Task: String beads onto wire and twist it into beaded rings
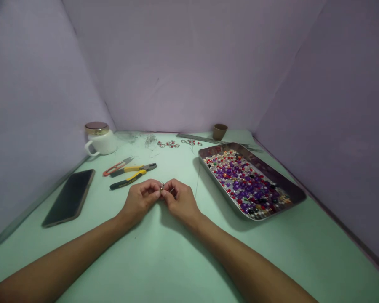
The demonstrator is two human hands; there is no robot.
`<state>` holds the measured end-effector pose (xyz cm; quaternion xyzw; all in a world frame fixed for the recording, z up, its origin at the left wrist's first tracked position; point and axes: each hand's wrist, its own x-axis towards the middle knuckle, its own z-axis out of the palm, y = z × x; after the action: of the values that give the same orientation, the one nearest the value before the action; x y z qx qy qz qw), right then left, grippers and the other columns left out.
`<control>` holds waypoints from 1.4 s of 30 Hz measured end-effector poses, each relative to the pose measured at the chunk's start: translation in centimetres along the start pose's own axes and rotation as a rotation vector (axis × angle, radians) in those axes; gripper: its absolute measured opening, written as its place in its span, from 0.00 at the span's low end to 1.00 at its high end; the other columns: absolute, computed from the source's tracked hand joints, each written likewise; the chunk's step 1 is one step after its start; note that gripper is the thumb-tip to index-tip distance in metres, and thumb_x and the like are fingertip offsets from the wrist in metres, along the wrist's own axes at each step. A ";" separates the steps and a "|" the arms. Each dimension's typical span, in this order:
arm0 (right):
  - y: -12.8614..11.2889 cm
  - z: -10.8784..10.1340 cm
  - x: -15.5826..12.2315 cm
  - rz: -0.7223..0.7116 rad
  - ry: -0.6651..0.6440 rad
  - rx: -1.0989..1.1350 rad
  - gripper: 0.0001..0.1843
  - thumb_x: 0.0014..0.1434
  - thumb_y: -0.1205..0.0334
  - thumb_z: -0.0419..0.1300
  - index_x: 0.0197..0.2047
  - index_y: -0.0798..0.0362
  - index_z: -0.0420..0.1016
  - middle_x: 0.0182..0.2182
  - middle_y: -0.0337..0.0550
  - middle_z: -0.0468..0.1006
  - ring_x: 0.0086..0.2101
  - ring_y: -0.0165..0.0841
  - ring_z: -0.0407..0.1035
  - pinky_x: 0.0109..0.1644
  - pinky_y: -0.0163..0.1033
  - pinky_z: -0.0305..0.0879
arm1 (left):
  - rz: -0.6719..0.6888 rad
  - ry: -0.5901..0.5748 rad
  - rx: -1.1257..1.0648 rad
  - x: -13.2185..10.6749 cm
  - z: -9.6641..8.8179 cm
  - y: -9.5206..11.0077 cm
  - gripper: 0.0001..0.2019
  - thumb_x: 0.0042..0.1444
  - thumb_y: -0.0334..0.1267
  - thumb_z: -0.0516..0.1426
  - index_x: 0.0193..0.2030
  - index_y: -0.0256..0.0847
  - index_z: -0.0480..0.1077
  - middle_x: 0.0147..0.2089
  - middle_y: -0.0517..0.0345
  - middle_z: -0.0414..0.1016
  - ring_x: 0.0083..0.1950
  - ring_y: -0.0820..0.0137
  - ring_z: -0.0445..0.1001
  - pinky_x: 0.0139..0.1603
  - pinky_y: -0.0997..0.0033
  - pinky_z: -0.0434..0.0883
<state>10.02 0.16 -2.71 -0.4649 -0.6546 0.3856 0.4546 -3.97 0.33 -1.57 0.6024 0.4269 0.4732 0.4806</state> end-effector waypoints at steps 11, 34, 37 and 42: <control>-0.1 0.0 0.2 0.111 -0.032 0.235 0.06 0.50 0.61 0.57 0.31 0.55 0.70 0.20 0.36 0.69 0.20 0.27 0.62 0.25 0.32 0.60 | -0.081 0.023 -0.096 0.2 -0.1 -0.3 0.04 0.43 0.33 0.58 0.25 0.36 0.66 0.28 0.59 0.68 0.30 0.74 0.66 0.34 0.74 0.64; -0.2 0.0 0.4 0.116 0.000 0.240 0.03 0.46 0.66 0.59 0.26 0.56 0.70 0.19 0.37 0.71 0.20 0.26 0.63 0.25 0.32 0.59 | -0.130 0.039 -0.089 0.3 -0.1 -0.2 0.04 0.44 0.33 0.58 0.25 0.34 0.69 0.22 0.60 0.70 0.26 0.75 0.68 0.31 0.74 0.66; -0.2 -0.1 0.3 0.130 -0.004 0.237 0.03 0.46 0.65 0.60 0.26 0.56 0.70 0.20 0.38 0.72 0.21 0.27 0.64 0.26 0.33 0.60 | -0.121 0.036 -0.078 0.2 -0.1 -0.3 0.04 0.44 0.33 0.58 0.25 0.34 0.69 0.22 0.61 0.70 0.26 0.76 0.67 0.30 0.75 0.65; -0.1 -0.2 0.4 0.145 0.005 0.242 0.06 0.45 0.63 0.62 0.26 0.56 0.71 0.21 0.39 0.73 0.22 0.28 0.66 0.27 0.34 0.62 | -0.108 0.053 -0.045 0.2 0.0 -0.3 0.04 0.44 0.33 0.58 0.25 0.34 0.68 0.23 0.61 0.70 0.27 0.76 0.68 0.31 0.76 0.66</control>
<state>10.09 0.49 -2.46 -0.4534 -0.5669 0.4925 0.4801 -3.97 0.53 -1.82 0.5549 0.4606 0.4719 0.5071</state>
